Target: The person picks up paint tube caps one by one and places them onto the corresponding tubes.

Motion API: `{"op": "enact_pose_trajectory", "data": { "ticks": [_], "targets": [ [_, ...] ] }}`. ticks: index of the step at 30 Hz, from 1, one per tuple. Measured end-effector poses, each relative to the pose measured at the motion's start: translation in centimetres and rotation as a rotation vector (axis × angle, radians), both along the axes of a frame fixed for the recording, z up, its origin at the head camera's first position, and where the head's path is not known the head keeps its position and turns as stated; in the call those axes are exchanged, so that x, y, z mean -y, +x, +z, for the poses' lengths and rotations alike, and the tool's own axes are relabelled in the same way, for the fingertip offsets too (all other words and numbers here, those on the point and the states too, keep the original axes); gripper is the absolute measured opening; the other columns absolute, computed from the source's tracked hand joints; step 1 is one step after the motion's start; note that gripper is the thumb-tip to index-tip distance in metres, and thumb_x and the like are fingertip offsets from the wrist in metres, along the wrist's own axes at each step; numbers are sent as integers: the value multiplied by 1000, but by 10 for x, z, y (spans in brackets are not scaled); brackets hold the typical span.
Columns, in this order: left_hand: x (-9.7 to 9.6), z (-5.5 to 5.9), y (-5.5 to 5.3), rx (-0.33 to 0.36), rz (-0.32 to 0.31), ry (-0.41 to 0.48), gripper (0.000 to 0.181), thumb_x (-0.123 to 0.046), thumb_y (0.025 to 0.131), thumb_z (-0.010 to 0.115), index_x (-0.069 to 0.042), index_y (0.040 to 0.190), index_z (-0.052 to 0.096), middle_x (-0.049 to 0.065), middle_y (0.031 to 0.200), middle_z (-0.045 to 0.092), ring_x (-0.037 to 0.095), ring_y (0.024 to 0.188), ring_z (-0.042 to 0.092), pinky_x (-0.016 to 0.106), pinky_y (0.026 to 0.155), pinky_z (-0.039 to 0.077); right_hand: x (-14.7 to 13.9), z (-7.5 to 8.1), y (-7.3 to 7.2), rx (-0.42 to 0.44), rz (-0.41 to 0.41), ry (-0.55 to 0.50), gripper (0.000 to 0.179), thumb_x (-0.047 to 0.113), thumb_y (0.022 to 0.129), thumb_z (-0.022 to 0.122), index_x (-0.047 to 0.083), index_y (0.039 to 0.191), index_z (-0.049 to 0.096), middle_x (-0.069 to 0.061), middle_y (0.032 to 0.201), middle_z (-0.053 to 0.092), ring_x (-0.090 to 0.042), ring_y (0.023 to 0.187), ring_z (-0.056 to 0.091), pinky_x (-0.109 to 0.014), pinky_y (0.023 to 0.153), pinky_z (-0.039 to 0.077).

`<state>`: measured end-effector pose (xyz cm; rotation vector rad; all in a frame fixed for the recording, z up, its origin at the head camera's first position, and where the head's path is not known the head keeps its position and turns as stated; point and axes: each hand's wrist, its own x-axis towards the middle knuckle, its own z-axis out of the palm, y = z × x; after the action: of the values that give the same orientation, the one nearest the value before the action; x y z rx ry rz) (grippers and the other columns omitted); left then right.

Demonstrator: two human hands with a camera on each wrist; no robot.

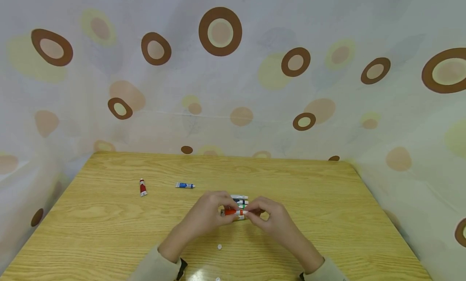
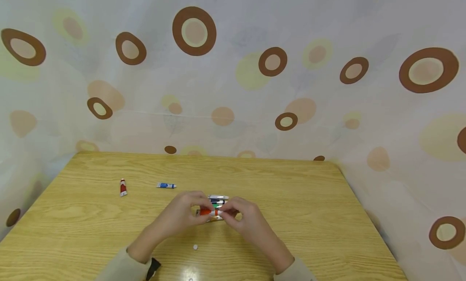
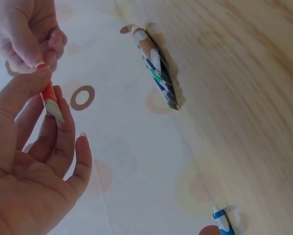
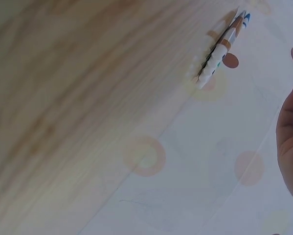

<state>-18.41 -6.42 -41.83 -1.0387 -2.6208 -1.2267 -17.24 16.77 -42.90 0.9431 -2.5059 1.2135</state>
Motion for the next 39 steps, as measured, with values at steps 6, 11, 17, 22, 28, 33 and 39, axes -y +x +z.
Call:
{"op": "enact_pose_trajectory", "data": {
  "ticks": [6,11,17,22,28,33,39],
  "targets": [
    [0,2,1,-9,14,-8,9,-11,87,83,-13,96,80,-4,92,74,-2,74,55,15,69,50,0,5,1,66,-22,25,3,14,95,74,12,94,76,4,91,73,2,81,64,-23,72,60],
    [0,2,1,-8,15,-10,11,-12,87,83,-12,97,80,-3,93,74,0,75,57,16,70,50,-1,5,0,60,-14,29,4,15,95,73,12,96,76,5,91,73,3,81,64,-23,71,59],
    [0,2,0,-10,14,-12,11,-12,87,83,-13,97,80,-4,92,73,0,75,56,16,69,50,-3,2,-1,36,10,41,9,13,93,76,13,101,77,4,93,73,3,80,62,-22,72,58],
    [1,3,1,-6,16,-13,11,-12,86,84,-12,97,80,-3,93,74,1,77,58,17,70,51,-6,1,-1,31,18,52,24,11,89,80,4,112,75,-1,97,73,-2,84,65,-24,74,59],
    [2,3,1,-2,29,-24,11,-10,88,81,-11,99,80,-1,95,75,3,79,61,24,71,57,-10,1,-1,-83,-3,54,29,3,86,81,8,113,72,-3,99,73,-7,84,66,-25,74,59],
    [2,4,1,-5,25,-26,11,-10,89,80,-11,99,81,-2,95,75,1,78,60,23,70,56,-10,-1,-3,-175,40,26,26,-3,86,79,12,107,72,-4,100,74,-7,83,65,-24,73,59],
    [2,3,1,-6,2,-20,11,-10,88,81,-12,99,81,-2,92,74,-2,74,56,15,68,50,-9,-1,-3,-218,80,4,25,-6,86,77,13,100,71,-2,96,73,-6,83,64,-24,72,58]
  ]
}}
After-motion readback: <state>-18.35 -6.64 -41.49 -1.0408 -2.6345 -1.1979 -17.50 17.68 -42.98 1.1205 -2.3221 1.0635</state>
